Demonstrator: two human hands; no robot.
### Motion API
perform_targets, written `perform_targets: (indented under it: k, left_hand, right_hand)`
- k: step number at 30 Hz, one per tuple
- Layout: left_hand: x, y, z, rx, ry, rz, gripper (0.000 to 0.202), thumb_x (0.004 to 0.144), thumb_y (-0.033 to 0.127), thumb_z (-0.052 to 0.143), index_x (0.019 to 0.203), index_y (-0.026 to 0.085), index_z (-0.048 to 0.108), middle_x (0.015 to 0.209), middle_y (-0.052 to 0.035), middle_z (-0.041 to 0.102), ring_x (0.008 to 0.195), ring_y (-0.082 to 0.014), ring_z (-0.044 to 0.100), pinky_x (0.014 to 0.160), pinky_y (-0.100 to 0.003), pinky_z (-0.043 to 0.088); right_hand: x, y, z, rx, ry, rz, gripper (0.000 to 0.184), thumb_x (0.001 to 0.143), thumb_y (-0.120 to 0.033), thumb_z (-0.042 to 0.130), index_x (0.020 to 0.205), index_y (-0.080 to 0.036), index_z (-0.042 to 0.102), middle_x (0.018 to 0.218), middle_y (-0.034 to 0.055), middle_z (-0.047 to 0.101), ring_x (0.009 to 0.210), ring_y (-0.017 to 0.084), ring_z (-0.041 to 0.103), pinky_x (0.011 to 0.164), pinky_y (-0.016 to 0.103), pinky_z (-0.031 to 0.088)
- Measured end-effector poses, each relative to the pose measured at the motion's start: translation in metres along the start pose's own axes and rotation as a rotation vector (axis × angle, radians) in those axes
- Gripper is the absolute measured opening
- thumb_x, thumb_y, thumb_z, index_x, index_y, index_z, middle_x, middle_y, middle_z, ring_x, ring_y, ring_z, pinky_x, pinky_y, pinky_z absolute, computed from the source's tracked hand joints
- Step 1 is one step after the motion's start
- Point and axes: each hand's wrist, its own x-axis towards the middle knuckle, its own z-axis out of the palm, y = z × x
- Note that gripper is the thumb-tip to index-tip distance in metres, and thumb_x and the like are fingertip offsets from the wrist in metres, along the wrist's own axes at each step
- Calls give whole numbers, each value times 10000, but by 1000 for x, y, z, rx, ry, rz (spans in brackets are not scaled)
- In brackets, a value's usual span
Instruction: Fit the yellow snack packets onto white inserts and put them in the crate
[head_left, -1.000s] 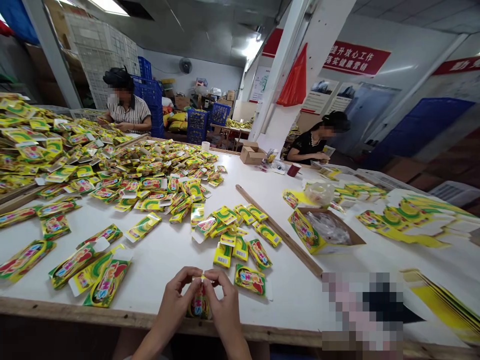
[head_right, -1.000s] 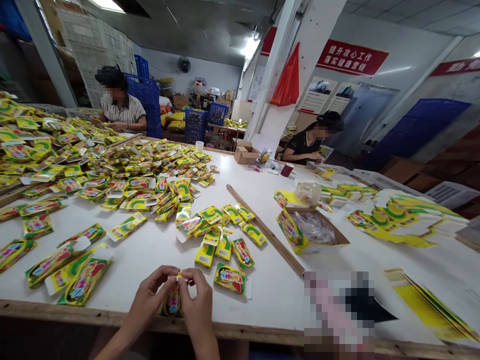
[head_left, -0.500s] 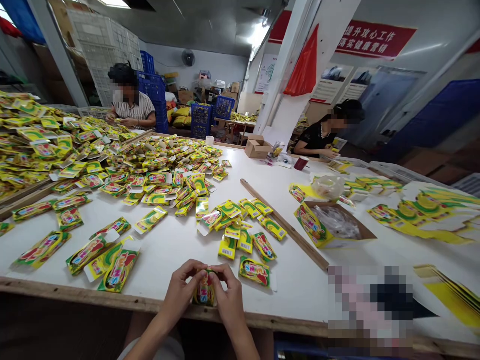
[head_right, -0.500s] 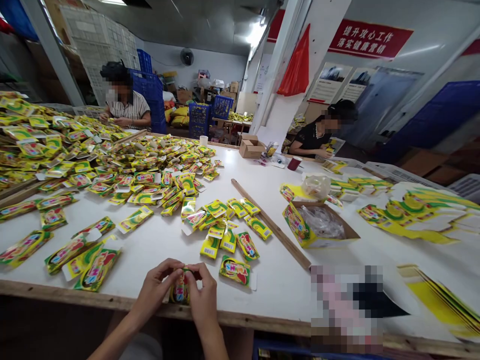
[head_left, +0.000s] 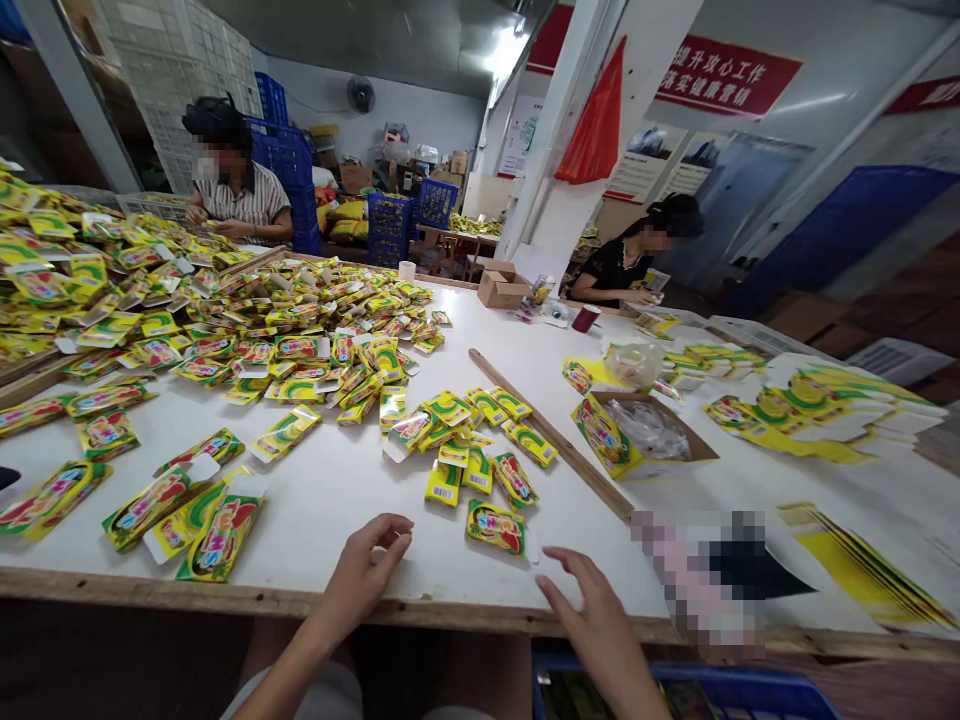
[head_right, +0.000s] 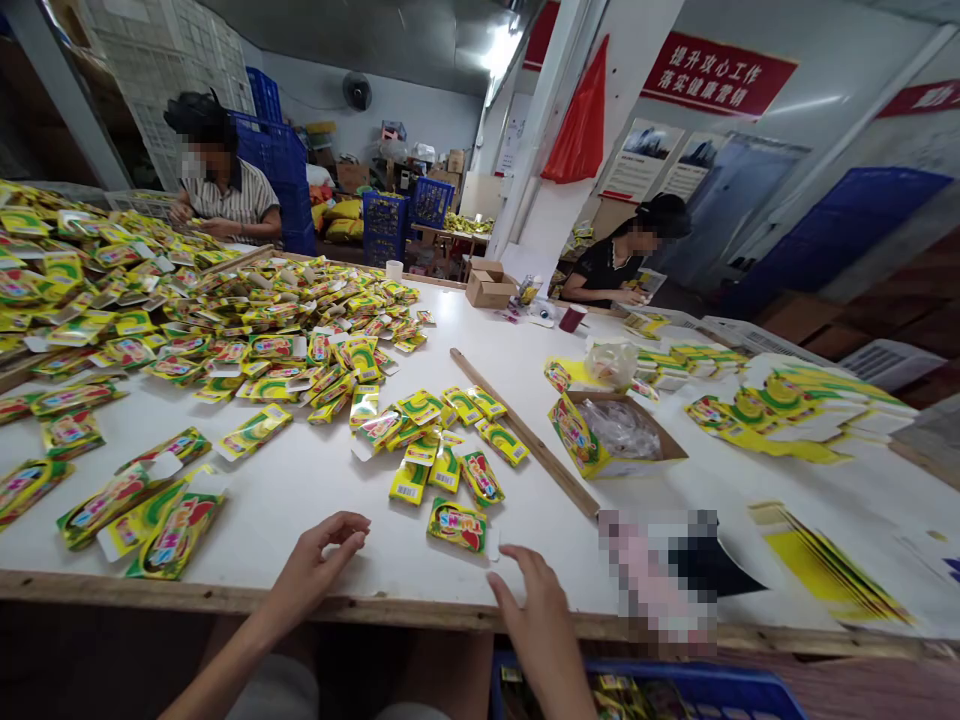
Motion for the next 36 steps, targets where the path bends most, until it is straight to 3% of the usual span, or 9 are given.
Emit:
perform_targets:
  k: [3,7,12,15,18,22,26,32,36]
  left_hand:
    - [-4,2,-2,24,8,24,259,825,426,587,916,208,694,861,-63,713,808,-223,642,693,-297,507]
    - [-6,1,-6,-3,16,-27,280,835,435,571,931,198,683,860,-73,711,815,-232,641,678,-299,502]
    - [-2,-1,-5,-51,39,3,273,854,398,562,1019,198,649,1007,-95,692,916,-242,637,829,-363,495]
    - [-2,0,-4,-78,31,105,406,829,341,612,1214,230,546,1207,-103,615,1091,-253,578,950,-389,440]
    - [-4,3,-3,-110,-82,122,479,835,312,614,1284,246,463,1130,-85,643,1068,-243,588,946,-374,437]
    - [-9,8,-3,-239,-85,84,458,882,325,551,1296,263,365,1056,-66,660,949,-216,631,868,-338,472]
    - [-9,10,-5,-332,-92,85,469,875,346,566,1283,277,345,1165,-79,615,983,-210,622,881,-331,476]
    - [0,6,-9,-232,-36,60,215,865,396,556,923,192,588,861,-34,643,826,-197,608,752,-274,484]
    - [0,5,-9,-259,45,106,171,865,340,559,940,193,605,996,-60,637,963,-219,599,860,-311,474]
  right_hand:
    - [15,-15,44,-61,-20,-89,511,699,-236,587,1209,-206,578,1230,111,619,1054,299,609,882,408,483]
    - [25,-29,78,-122,-3,-146,596,651,-104,567,1239,-204,559,1166,131,616,989,298,630,820,364,492]
    - [20,-50,73,-95,-106,-198,543,567,-85,584,1086,-228,653,1024,98,638,932,288,623,798,346,500]
    - [14,-83,70,-60,-111,-301,667,542,17,511,1122,-285,642,1189,82,600,1074,301,556,890,407,461]
    - [9,-115,82,78,-64,-416,727,620,42,445,1233,-328,573,1385,38,473,1268,294,422,1016,475,377]
    - [7,-127,109,447,130,-235,475,822,-122,469,1282,-239,477,1335,112,504,1207,276,504,958,457,456]
    - [6,-124,119,766,-35,-72,265,888,-284,525,1143,-214,521,1080,86,652,888,206,666,764,318,549]
    - [13,-135,114,758,-113,-142,150,887,-282,539,917,-211,668,887,40,704,829,199,658,740,272,511]
    - [20,-142,117,752,-61,-152,147,885,-266,544,920,-211,676,944,54,695,910,210,644,814,298,497]
